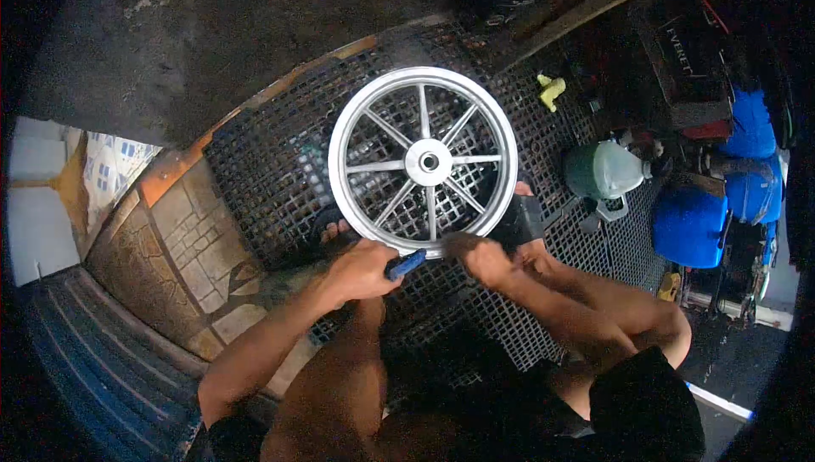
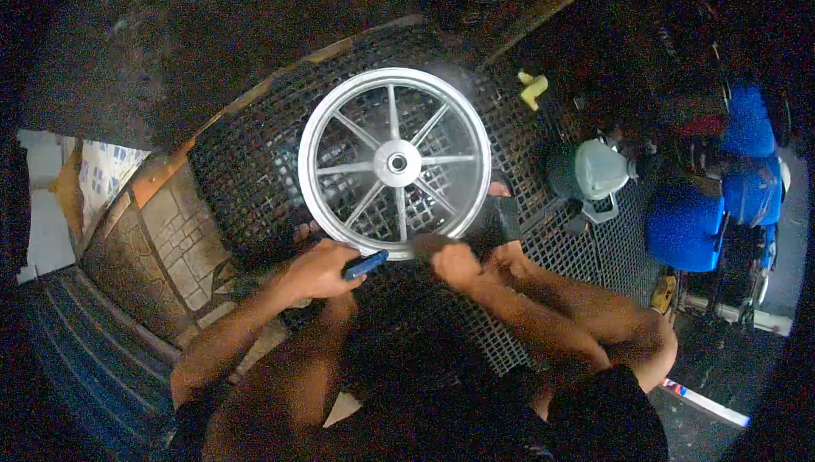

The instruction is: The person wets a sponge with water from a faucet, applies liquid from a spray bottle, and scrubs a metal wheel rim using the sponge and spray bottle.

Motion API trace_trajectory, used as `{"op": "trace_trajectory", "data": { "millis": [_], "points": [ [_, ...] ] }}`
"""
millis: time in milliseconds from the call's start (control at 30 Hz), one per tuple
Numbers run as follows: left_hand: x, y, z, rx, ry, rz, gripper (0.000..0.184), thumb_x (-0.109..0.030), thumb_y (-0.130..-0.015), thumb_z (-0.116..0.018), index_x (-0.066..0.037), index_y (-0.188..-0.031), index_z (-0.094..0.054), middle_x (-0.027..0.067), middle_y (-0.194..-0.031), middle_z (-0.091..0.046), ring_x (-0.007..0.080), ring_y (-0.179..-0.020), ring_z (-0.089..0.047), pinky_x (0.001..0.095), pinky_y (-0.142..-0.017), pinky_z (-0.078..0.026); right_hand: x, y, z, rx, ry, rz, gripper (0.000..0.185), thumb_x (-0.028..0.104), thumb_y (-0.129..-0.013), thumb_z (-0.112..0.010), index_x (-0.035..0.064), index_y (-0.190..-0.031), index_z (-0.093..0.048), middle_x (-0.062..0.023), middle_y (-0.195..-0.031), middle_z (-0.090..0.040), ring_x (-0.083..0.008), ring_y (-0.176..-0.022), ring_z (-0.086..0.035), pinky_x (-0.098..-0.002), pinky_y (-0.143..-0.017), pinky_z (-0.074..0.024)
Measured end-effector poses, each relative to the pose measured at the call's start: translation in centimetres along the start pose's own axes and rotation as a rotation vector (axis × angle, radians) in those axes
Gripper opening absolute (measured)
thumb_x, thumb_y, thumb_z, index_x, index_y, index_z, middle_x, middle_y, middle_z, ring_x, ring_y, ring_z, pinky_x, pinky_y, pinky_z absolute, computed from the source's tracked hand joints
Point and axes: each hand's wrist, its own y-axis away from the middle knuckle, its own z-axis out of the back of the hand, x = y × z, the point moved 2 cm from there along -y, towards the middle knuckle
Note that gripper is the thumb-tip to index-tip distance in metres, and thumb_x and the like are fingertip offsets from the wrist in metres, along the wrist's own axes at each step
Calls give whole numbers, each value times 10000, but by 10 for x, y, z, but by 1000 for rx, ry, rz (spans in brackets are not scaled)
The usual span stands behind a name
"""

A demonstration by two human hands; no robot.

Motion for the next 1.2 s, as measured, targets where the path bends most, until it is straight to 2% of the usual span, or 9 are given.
{"op": "trace_trajectory", "data": {
  "millis": [200, 367, 467, 533, 833, 933, 1000, 1067, 1200],
  "points": [
    [-15, -12, -7, -105, 23, -42, 363, -280, -752, -727, -30, -1011, -673, 214, -978, -670, 403, -985, -615, 476, -894, -480, 6, -9, 20, 168, 87, 5, 370, 124, -822, -534, 56, -1165, -655, -171, -880, -701, -304, -801, -698, -425, -743, -575],
    [-27, -10, 0, -205, 107, -77, 328, -251, -755, -736, -22, -981, -670, 194, -922, -658, 389, -955, -618, 480, -852, -490, -58, 12, 50, -193, 238, 353, 284, 123, -754, -577, 64, -1004, -698, -122, -724, -701, -295, -647, -695, -427, -632, -582],
    [-33, -14, 2, -179, 103, -58, 333, -263, -774, -724, -17, -988, -659, 200, -939, -649, 399, -967, -608, 485, -867, -479, -63, 11, 82, -403, 54, 381, 343, 93, -787, -564, 56, -1116, -655, -139, -939, -676, -295, -847, -668, -405, -778, -552],
    [-34, -17, 5, -107, 104, -21, 359, -294, -813, -693, -8, -1024, -641, 214, -981, -638, 416, -1012, -585, 484, -917, -455, -95, 5, 96, -11, 69, 241, 472, 71, -810, -567, 26, -1280, -566, -178, -1269, -601, -327, -1156, -600, -413, -1009, -483],
    [-36, -16, 11, -256, 135, -49, 298, -225, -775, -722, -25, -982, -645, 209, -953, -643, 419, -956, -606, 489, -856, -494, -168, -42, 67, 42, 300, 112, 294, 137, -841, -565, 36, -1105, -645, -126, -1033, -684, -263, -853, -687, -373, -686, -584],
    [-36, -13, 14, -299, 166, -56, 307, -229, -777, -720, -25, -992, -643, 228, -996, -636, 434, -992, -593, 487, -884, -487, -159, -36, 79, 116, 464, 385, 269, 152, -847, -576, 42, -1083, -647, -131, -902, -693, -255, -718, -692, -393, -583, -582],
    [-36, -13, 16, -270, 167, -30, 314, -230, -780, -719, -23, -1003, -641, 233, -1018, -632, 436, -1014, -587, 484, -900, -481, -156, -42, 115, 76, 579, 396, 241, 269, -858, -571, 122, -720, -703, -122, -642, -648, -249, -584, -669, -383, -473, -520],
    [-34, -13, 17, -242, 153, -13, 352, -249, -789, -716, -14, -1037, -634, 232, -1042, -627, 431, -1031, -583, 478, -916, -474, -134, -39, 142, 127, 497, 194, 225, 241, -856, -562, 111, -755, -716, -135, -689, -663, -249, -639, -684, -374, -494, -531],
    [-29, -14, 23, -225, 148, 1, 429, -281, -798, -715, 5, -1104, -620, 224, -1081, -620, 422, -1043, -582, 469, -935, -467, -140, -14, 86, -106, 300, 567, 277, 89, -869, -589, 11, -1132, -629, -169, -1061, -669, -287, -983, -667, -383, -851, -556]
  ]
}}
